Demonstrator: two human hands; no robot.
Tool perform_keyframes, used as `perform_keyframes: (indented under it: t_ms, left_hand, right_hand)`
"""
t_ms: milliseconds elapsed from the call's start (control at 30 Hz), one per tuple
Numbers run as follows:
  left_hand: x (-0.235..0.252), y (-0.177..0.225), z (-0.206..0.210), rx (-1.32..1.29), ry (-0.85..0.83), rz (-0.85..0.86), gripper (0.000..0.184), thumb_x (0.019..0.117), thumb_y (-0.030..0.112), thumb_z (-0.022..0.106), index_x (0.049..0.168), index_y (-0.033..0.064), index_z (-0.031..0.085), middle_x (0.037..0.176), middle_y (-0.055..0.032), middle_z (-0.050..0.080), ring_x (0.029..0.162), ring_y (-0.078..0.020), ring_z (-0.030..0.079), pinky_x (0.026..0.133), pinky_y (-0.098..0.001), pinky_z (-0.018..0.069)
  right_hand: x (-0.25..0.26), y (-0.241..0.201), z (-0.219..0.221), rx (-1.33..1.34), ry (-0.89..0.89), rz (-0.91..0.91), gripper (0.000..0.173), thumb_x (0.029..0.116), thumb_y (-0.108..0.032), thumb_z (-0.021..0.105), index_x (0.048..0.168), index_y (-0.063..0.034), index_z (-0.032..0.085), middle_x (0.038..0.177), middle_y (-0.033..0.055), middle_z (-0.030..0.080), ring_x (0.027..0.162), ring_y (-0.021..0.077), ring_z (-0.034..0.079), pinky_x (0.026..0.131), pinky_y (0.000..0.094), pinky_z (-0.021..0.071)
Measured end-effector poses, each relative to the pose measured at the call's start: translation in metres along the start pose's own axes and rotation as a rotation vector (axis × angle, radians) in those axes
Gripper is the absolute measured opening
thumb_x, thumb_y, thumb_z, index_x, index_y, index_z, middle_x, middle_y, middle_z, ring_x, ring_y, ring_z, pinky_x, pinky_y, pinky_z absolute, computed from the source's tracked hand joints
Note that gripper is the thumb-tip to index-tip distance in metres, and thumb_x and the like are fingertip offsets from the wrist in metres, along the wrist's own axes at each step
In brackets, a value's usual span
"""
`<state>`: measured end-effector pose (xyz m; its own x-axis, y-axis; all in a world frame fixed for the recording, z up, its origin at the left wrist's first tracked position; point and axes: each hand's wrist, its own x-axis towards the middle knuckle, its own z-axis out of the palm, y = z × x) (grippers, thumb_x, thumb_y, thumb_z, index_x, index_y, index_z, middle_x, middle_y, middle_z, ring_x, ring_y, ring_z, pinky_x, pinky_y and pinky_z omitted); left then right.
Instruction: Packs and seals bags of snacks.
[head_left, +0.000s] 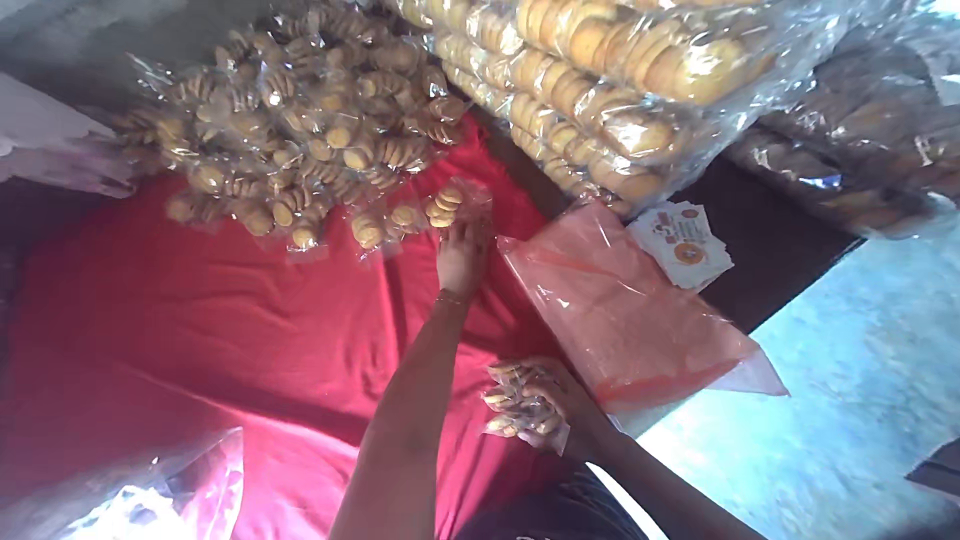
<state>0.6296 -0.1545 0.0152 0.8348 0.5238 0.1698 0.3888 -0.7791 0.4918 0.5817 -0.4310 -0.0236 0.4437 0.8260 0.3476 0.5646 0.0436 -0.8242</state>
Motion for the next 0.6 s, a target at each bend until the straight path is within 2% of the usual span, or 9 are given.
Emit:
perform_keyframes:
  t_ms: [67, 133, 200, 233, 300, 400, 500, 533, 600]
  left_hand:
    - [-0.024, -0.019, -0.033, -0.464, 0.01, -0.145, 0.037, 0.1051, 0.011, 0.049, 0.141, 0.004, 0.056, 0.129, -0.0168, 0.066, 0.111, -0.0295, 0.067, 0.093, -0.048, 0.0552]
    - [-0.055, -0.039, -0.053, -1.058, -0.04, -0.313, 0.041, 0.1089, 0.02, 0.032, 0.145, 0.0106, 0.05, 0.126, -0.0058, 0.065, 0.105, -0.0136, 0.064, 0.09, -0.0347, 0.0547]
    - [-0.094, -0.05, -0.061, -1.273, -0.136, -0.334, 0.047, 0.1046, 0.027, 0.036, 0.148, 0.011, 0.047, 0.127, -0.004, 0.064, 0.106, -0.0117, 0.064, 0.091, -0.0339, 0.0543]
    - [-0.112, -0.05, -0.063, -1.257, -0.212, -0.308, 0.051, 0.1022, 0.029, 0.045, 0.149, 0.0072, 0.045, 0.13, -0.0054, 0.064, 0.108, -0.0122, 0.064, 0.093, -0.0335, 0.0545]
    - [-0.144, -0.042, -0.064, -1.157, -0.352, -0.243, 0.046, 0.1011, 0.019, 0.055, 0.143, -0.0016, 0.051, 0.129, -0.0081, 0.066, 0.11, -0.0108, 0.065, 0.098, -0.0312, 0.0548]
    - [-0.177, -0.028, -0.054, -1.017, -0.383, -0.115, 0.03, 0.1046, 0.015, 0.05, 0.119, -0.0038, 0.068, 0.119, -0.0052, 0.07, 0.108, -0.0021, 0.064, 0.099, -0.0246, 0.0513]
    - [-0.187, -0.024, -0.044, -0.935, -0.374, -0.025, 0.05, 0.1001, 0.038, 0.057, 0.125, -0.0035, 0.066, 0.133, -0.0129, 0.063, 0.123, -0.0124, 0.058, 0.108, -0.0322, 0.0468]
    - [-0.184, -0.023, -0.043, -0.881, -0.369, 0.01, 0.051, 0.0966, 0.038, 0.062, 0.127, -0.0025, 0.064, 0.134, -0.014, 0.061, 0.124, -0.0153, 0.058, 0.108, -0.0347, 0.047]
    - [-0.177, -0.019, -0.041, -0.737, -0.315, 0.093, 0.042, 0.0939, 0.022, 0.067, 0.129, -0.0005, 0.062, 0.131, -0.0149, 0.062, 0.124, -0.0206, 0.058, 0.108, -0.0399, 0.0457]
  right_hand:
    - [-0.001, 0.002, -0.003, 0.023, -0.027, -0.015, 0.054, 0.0749, -0.045, 0.084, 0.11, -0.0082, 0.066, 0.13, 0.02, 0.059, 0.122, 0.0181, 0.059, 0.102, 0.0268, 0.0501]
    - [0.002, 0.002, -0.003, 0.081, -0.098, -0.046, 0.053, 0.0761, -0.043, 0.085, 0.111, -0.0093, 0.065, 0.132, 0.0175, 0.058, 0.124, 0.0158, 0.058, 0.104, 0.026, 0.0499]
    - [0.007, -0.002, 0.002, 0.179, -0.226, -0.088, 0.052, 0.0786, -0.04, 0.085, 0.116, -0.0095, 0.064, 0.134, 0.0181, 0.056, 0.123, 0.0164, 0.058, 0.104, 0.0272, 0.0507]
    - [0.01, -0.003, 0.005, 0.203, -0.285, -0.111, 0.052, 0.0798, -0.04, 0.084, 0.118, -0.0097, 0.065, 0.135, 0.0188, 0.056, 0.125, 0.018, 0.057, 0.105, 0.0291, 0.0498]
    - [0.014, -0.001, 0.007, 0.151, -0.326, -0.164, 0.053, 0.0824, -0.049, 0.08, 0.12, -0.0135, 0.066, 0.139, 0.018, 0.056, 0.133, 0.0232, 0.052, 0.112, 0.0372, 0.0442]
    - [0.021, 0.007, -0.002, -0.048, -0.274, -0.234, 0.05, 0.0827, -0.063, 0.072, 0.119, -0.0291, 0.064, 0.148, 0.0121, 0.047, 0.143, 0.0264, 0.039, 0.118, 0.0458, 0.0322]
    - [0.029, 0.011, -0.014, -0.173, -0.257, -0.287, 0.053, 0.0816, -0.069, 0.071, 0.124, -0.0374, 0.061, 0.162, 0.014, 0.029, 0.155, 0.0314, 0.018, 0.124, 0.0546, 0.0178]
    - [0.035, 0.012, -0.016, -0.185, -0.277, -0.287, 0.055, 0.0812, -0.07, 0.069, 0.125, -0.0385, 0.06, 0.166, 0.0167, 0.021, 0.157, 0.0334, 0.011, 0.125, 0.0556, 0.014]
    - [0.044, 0.015, -0.017, -0.153, -0.318, -0.265, 0.059, 0.0792, -0.073, 0.069, 0.125, -0.0364, 0.062, 0.168, 0.0223, 0.011, 0.157, 0.0364, 0.004, 0.126, 0.0508, 0.016]
